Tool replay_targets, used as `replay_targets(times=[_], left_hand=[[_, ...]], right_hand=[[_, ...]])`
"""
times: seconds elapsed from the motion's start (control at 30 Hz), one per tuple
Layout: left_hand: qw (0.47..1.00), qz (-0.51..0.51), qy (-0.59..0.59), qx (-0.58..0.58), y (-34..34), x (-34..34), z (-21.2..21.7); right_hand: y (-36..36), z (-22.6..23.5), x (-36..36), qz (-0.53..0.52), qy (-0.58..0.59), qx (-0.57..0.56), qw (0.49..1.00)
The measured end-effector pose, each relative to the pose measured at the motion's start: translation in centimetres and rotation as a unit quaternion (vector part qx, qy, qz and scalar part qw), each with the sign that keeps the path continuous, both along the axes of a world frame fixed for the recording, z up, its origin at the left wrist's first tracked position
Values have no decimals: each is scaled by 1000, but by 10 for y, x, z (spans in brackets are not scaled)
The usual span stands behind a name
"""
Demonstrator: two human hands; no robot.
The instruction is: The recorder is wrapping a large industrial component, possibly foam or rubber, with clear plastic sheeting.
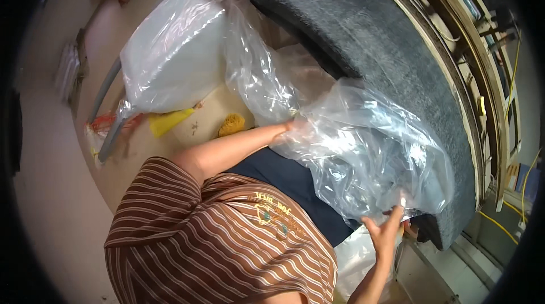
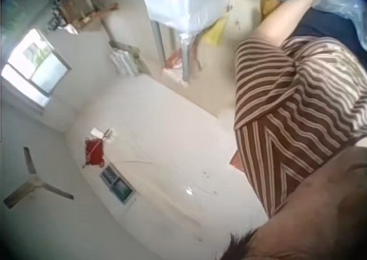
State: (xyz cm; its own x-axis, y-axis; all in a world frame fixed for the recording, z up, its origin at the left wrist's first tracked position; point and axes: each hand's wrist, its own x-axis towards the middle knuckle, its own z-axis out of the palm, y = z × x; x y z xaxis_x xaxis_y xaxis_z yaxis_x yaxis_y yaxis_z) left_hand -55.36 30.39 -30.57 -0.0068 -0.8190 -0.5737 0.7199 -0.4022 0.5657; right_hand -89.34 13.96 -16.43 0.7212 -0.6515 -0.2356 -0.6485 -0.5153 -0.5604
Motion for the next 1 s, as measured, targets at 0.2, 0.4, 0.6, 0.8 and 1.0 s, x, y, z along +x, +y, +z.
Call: replay_targets(times=[0.2, 0.4, 0.6, 0.8, 1.0], left_hand=[[974, 16, 219, -61, 15, -40, 40], [941, 85, -171, -280, 18, -32, 42], [949, 62, -276, -141, 35, 10, 36], [737, -3, -671, 82, 153, 132, -36], [516, -363, -531, 565, 525, 149, -63]], right_hand=[[9, -56, 105, 214, -32, -140, 966], [18, -87, 191, 36, -171, 144, 974], [18, -48, 233, 106, -212, 199, 951], [40, 65, 285, 330, -159, -1, 930], [-69, 72, 165, 153, -158, -336, 916]])
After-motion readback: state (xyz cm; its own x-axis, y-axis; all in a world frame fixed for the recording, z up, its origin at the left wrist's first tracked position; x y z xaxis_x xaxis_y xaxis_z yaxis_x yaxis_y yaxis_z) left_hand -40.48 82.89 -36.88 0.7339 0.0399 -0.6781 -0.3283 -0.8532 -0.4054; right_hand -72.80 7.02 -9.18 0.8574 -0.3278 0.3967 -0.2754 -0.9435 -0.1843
